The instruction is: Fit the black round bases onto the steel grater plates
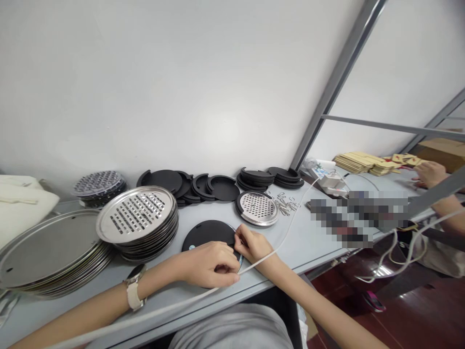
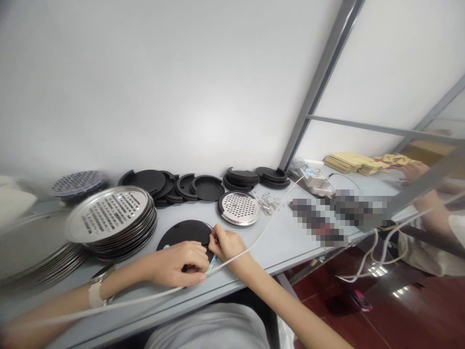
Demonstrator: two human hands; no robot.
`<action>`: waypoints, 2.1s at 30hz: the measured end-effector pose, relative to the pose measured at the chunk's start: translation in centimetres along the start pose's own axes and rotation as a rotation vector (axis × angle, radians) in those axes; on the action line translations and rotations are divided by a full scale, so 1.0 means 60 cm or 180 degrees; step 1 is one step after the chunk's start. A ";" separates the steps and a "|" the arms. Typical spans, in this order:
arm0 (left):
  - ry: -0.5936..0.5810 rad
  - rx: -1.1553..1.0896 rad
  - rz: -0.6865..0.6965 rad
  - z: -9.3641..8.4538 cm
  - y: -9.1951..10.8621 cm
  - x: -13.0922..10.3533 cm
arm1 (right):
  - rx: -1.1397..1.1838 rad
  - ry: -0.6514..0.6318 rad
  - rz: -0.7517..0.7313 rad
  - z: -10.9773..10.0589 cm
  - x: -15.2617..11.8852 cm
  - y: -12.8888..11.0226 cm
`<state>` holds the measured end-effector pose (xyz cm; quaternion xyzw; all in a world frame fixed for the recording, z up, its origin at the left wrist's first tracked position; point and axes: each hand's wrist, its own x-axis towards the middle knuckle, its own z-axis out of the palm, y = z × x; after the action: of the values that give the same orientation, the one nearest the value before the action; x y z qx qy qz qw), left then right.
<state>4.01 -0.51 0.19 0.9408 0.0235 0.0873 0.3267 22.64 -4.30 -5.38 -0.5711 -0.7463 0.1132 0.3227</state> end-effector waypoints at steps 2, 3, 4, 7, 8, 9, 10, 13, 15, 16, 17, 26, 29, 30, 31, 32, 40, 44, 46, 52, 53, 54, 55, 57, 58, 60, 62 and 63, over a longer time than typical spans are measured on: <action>0.0027 -0.0001 0.0007 0.000 -0.001 0.000 | 0.0006 0.0035 -0.0035 0.001 -0.002 0.000; 0.0034 -0.0004 0.0010 0.000 0.000 0.000 | 0.0032 0.0025 -0.0044 0.001 -0.002 0.000; 0.0030 -0.0005 0.0015 0.000 0.000 0.000 | 0.0062 0.0013 -0.0053 0.000 -0.002 -0.001; 0.0015 0.0004 0.0018 -0.002 0.002 0.001 | 0.0180 0.0017 -0.0031 -0.003 -0.002 -0.004; 0.0012 0.0011 0.0014 -0.003 0.002 0.001 | 0.0242 0.0040 0.0000 -0.005 -0.002 -0.005; 0.0017 0.0013 0.0012 -0.003 0.003 0.001 | 0.0317 0.0077 0.0033 -0.006 -0.002 -0.006; 0.0024 0.0014 0.0010 -0.003 0.004 0.001 | 0.0400 0.0137 0.0065 -0.007 -0.002 -0.006; 0.0027 -0.0007 0.0030 -0.004 0.005 0.001 | 0.0598 0.0459 0.0082 -0.010 -0.001 -0.006; 0.0024 -0.0023 0.0038 -0.003 0.005 0.001 | 0.0653 0.0600 0.0046 -0.012 0.001 -0.006; 0.0024 -0.0030 0.0038 -0.003 0.005 0.002 | 0.0659 0.0619 0.0017 -0.012 0.002 -0.005; 0.0030 -0.0037 0.0038 -0.003 0.005 0.002 | 0.0654 0.0606 -0.0013 -0.012 0.002 -0.005; 0.0015 -0.0051 0.0052 -0.004 0.004 0.002 | 0.0700 0.0634 -0.0009 -0.014 0.003 -0.003; 0.0018 -0.0034 0.0037 -0.004 0.005 0.002 | 0.0968 0.0583 0.0116 -0.016 0.003 -0.003; 0.0013 -0.0029 0.0035 -0.004 0.005 0.002 | 0.1028 0.0574 0.0125 -0.016 0.003 -0.002; 0.0007 -0.0024 0.0034 -0.004 0.005 0.002 | 0.1070 0.0580 0.0121 -0.016 0.003 -0.002; 0.0007 -0.0018 0.0033 -0.004 0.006 0.002 | 0.1101 0.0592 0.0105 -0.016 0.004 -0.001; 0.0035 -0.0010 0.0018 -0.003 0.004 0.001 | 0.0786 0.0536 -0.0330 -0.019 0.006 -0.007; 0.0034 -0.0014 0.0009 -0.003 0.004 0.001 | 0.0674 0.0568 -0.0372 -0.019 0.006 -0.006; 0.0033 -0.0015 0.0009 -0.002 0.003 0.001 | 0.0694 0.0539 -0.0379 -0.019 0.006 -0.006; 0.0050 -0.0015 0.0005 0.000 0.001 0.000 | 0.0829 0.0433 -0.0314 -0.018 0.007 -0.006; 0.0044 -0.0019 0.0009 0.000 0.001 0.000 | 0.0840 0.0441 -0.0306 -0.017 0.007 -0.006; 0.0038 -0.0022 0.0013 0.000 0.001 0.000 | 0.0849 0.0453 -0.0297 -0.017 0.007 -0.006; 0.0032 -0.0023 0.0019 0.000 0.001 0.000 | 0.0857 0.0468 -0.0285 -0.017 0.007 -0.005; 0.0035 -0.0020 0.0024 -0.001 0.002 0.000 | 0.0854 0.0506 -0.0258 -0.016 0.007 -0.004; 0.0041 -0.0016 0.0024 -0.001 0.002 0.000 | 0.0846 0.0521 -0.0239 -0.016 0.007 -0.003; 0.0052 -0.0014 0.0021 -0.001 0.002 0.000 | 0.0828 0.0538 -0.0222 -0.015 0.007 -0.002; 0.0053 -0.0022 0.0018 0.000 0.001 0.000 | 0.0825 0.0530 -0.0254 -0.014 0.007 -0.001; 0.0049 -0.0023 0.0019 0.000 0.001 0.000 | 0.0832 0.0524 -0.0276 -0.014 0.006 0.000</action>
<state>3.98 -0.56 0.21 0.9390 0.0229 0.0956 0.3297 23.09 -4.11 -4.61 -0.4988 -0.7202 0.1481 0.4590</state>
